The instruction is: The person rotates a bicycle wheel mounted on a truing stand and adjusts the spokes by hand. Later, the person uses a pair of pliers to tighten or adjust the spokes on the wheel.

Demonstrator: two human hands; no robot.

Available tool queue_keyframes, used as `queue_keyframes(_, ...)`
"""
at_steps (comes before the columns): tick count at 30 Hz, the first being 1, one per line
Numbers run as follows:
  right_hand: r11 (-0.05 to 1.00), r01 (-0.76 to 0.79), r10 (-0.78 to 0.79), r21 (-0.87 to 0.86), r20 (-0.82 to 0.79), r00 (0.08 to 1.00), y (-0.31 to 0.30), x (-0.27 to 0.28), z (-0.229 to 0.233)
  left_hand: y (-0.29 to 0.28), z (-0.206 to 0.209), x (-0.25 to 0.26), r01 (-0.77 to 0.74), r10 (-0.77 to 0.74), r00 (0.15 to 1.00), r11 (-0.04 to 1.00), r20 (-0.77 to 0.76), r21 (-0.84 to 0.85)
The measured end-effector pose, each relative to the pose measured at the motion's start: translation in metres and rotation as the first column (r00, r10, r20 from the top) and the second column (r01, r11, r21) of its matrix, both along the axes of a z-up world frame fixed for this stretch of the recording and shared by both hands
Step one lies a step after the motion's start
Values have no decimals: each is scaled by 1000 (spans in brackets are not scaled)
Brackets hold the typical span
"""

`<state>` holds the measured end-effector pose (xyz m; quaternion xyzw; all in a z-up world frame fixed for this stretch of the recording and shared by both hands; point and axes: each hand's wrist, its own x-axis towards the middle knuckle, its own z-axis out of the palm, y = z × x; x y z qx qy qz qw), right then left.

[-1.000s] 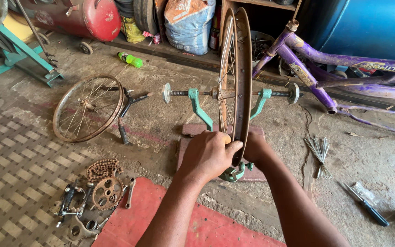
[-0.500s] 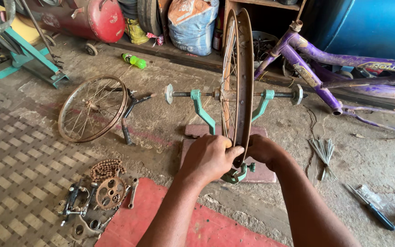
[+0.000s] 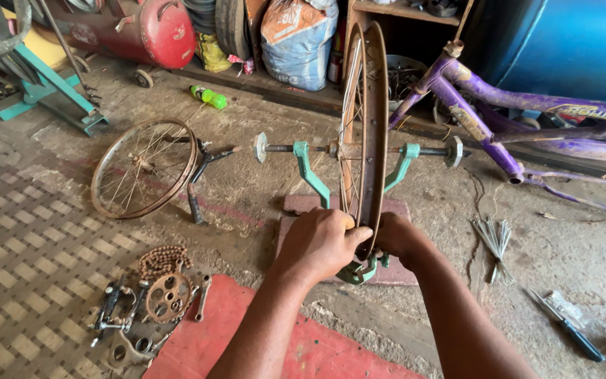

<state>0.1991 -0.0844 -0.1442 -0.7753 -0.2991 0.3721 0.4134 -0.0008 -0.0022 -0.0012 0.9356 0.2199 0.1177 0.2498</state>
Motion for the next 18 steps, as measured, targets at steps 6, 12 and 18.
queue_keyframes(6, 968, 219, -204, -125, 124, 971, 10, -11, 10, -2, -2, -3, 6, -14, 993, 998, -120, -68)
queue_keyframes(12, 994, 108, -109, -27, -31, 994, 4, 1, 17, 0, -4, 0, 5, -11, 995, 998, -96, -69)
queue_keyframes(18, 997, 60, -52, 45, -156, 986, 3, 4, 18, 2, -1, 2, -17, 18, 1000, 999, 16, -39)
